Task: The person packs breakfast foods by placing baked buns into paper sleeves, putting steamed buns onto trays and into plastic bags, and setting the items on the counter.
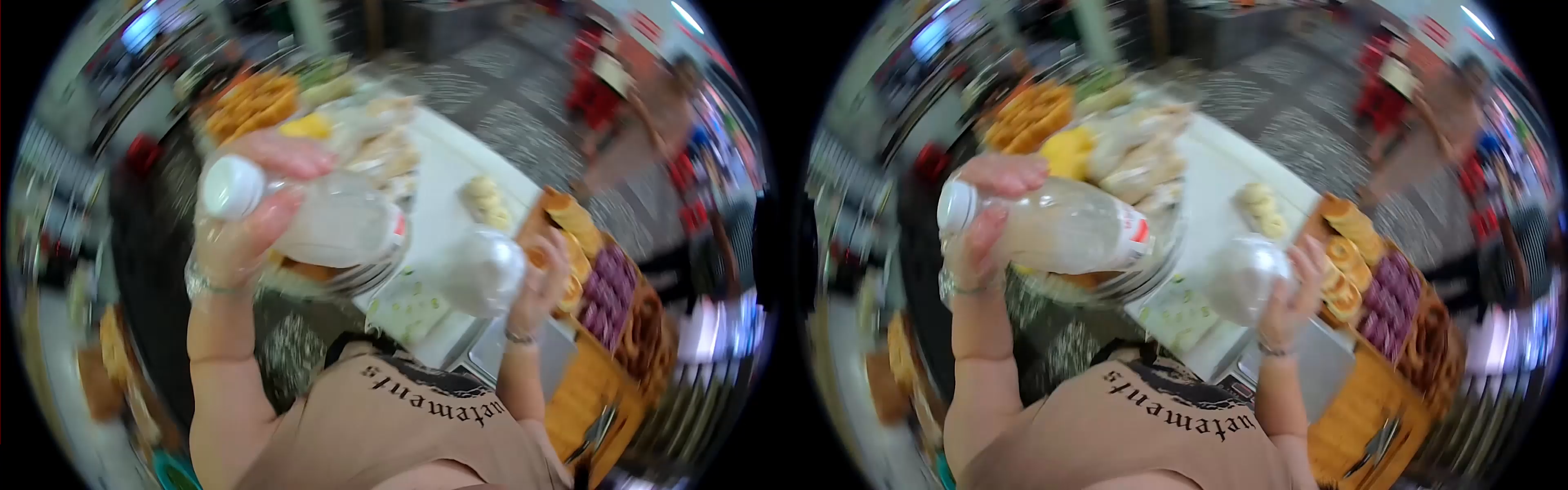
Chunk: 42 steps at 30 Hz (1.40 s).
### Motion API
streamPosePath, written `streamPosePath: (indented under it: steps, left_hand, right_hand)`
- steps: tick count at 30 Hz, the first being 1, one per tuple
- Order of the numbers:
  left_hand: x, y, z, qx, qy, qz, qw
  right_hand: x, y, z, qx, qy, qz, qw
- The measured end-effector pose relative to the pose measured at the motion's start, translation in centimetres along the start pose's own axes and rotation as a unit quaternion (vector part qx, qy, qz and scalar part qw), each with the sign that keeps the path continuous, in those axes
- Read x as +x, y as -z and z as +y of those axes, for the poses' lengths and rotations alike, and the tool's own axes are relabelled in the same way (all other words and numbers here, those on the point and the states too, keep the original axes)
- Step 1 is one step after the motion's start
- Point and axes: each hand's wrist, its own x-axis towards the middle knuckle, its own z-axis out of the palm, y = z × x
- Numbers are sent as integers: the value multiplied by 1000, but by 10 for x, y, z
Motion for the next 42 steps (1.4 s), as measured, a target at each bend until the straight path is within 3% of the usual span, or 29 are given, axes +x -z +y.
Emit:
streamPosePath:
  steps: [2,3,4,5,7,9,11,12,15,19,24,26,27,28,30,32,34,36,39,40,42]
  left_hand:
    - [-35,27,28,13,38,40,998]
    - [-52,39,42,-15,58,31,998]
    - [-74,45,54,-7,116,89,989]
    - [-92,55,61,-7,168,141,976]
    - [-132,87,73,13,243,161,956]
    - [-179,125,82,18,269,187,945]
    - [-252,188,107,61,263,284,920]
    - [-272,211,117,84,265,316,907]
    - [-325,286,137,178,255,347,885]
    - [-364,395,155,309,331,355,818]
    - [-402,591,199,202,265,492,804]
    - [-407,674,227,266,275,539,751]
    - [-416,716,240,260,219,540,770]
    - [-416,754,253,291,168,569,751]
    - [-411,818,293,448,211,560,664]
    - [-423,893,327,464,155,615,618]
    - [-458,985,384,571,219,622,489]
    - [-486,1067,436,625,322,661,263]
    - [-524,1165,477,642,338,661,192]
    - [-554,1208,488,642,338,662,188]
    - [-645,1307,509,711,372,595,48]
  right_hand:
    - [-11,-14,-35,121,10,-47,992]
    - [-18,-26,-50,224,-7,-85,971]
    - [-26,-38,-66,319,-31,-120,940]
    - [-30,-57,-83,344,-28,-147,927]
    - [-39,-94,-116,312,-64,-351,881]
    - [-61,-141,-142,350,-75,-423,832]
    - [-103,-222,-201,362,-88,-588,718]
    - [-118,-257,-224,395,-94,-619,672]
    - [-165,-351,-308,389,-72,-685,612]
    - [-223,-465,-412,422,-37,-695,580]
    - [-248,-592,-466,377,-42,-701,604]
    - [-253,-647,-468,352,-34,-691,630]
    - [-259,-676,-466,350,-33,-676,648]
    - [-265,-707,-467,354,-89,-666,650]
    - [-268,-777,-477,345,-94,-660,661]
    - [-272,-849,-496,339,-84,-667,658]
    - [-283,-923,-539,372,-139,-663,634]
    - [-296,-983,-581,394,-105,-679,611]
    - [-308,-1058,-658,416,-66,-696,582]
    - [-312,-1081,-684,370,-2,-713,596]
    - [-337,-1131,-711,304,111,-704,632]
